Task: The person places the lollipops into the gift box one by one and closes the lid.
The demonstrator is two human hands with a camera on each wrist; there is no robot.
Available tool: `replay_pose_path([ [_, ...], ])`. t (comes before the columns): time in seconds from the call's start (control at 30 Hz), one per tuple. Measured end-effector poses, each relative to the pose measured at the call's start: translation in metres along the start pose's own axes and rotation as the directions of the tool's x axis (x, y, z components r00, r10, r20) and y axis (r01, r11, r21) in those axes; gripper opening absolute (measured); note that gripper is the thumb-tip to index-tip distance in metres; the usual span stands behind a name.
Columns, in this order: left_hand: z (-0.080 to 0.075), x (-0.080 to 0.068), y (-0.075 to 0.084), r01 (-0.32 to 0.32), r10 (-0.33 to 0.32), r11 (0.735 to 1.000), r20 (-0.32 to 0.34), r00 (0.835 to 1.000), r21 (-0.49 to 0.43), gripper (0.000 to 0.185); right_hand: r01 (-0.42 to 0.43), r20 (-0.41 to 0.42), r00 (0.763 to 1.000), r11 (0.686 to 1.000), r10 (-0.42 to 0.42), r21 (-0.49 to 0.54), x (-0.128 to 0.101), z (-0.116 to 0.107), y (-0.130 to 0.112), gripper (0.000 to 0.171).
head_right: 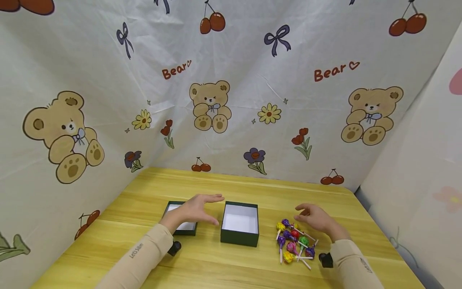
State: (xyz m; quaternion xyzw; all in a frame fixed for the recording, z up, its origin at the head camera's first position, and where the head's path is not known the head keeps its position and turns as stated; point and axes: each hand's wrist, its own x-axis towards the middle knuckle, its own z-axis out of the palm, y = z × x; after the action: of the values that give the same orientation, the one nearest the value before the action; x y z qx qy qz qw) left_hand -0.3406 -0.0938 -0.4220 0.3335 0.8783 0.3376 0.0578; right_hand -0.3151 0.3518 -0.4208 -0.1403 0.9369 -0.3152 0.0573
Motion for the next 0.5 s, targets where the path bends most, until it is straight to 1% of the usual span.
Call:
replay_pose_path([
  [0.1,0.0024,-0.0003,0.0016,0.005,-0.005,1.0,0.013,1.0,-0.008,0.089,-0.016,0.0,1.0,1.0,0.016,0.003,0.0001,0.002,0.0038,0.043],
  [0.27,0.0043,0.0017,0.0034,0.0,0.0,1.0,0.017,1.0,-0.005,0.083,-0.032,0.018,0.999,0.997,0.031,0.065,-0.0005,0.0038,0.0068,0.044],
  [0.5,0.0079,0.0022,0.0046,0.009,-0.009,1.0,0.014,1.0,0.015,0.077,-0.029,0.053,0.998,0.994,0.023,0.11,0.0006,0.0065,0.0086,0.041],
])
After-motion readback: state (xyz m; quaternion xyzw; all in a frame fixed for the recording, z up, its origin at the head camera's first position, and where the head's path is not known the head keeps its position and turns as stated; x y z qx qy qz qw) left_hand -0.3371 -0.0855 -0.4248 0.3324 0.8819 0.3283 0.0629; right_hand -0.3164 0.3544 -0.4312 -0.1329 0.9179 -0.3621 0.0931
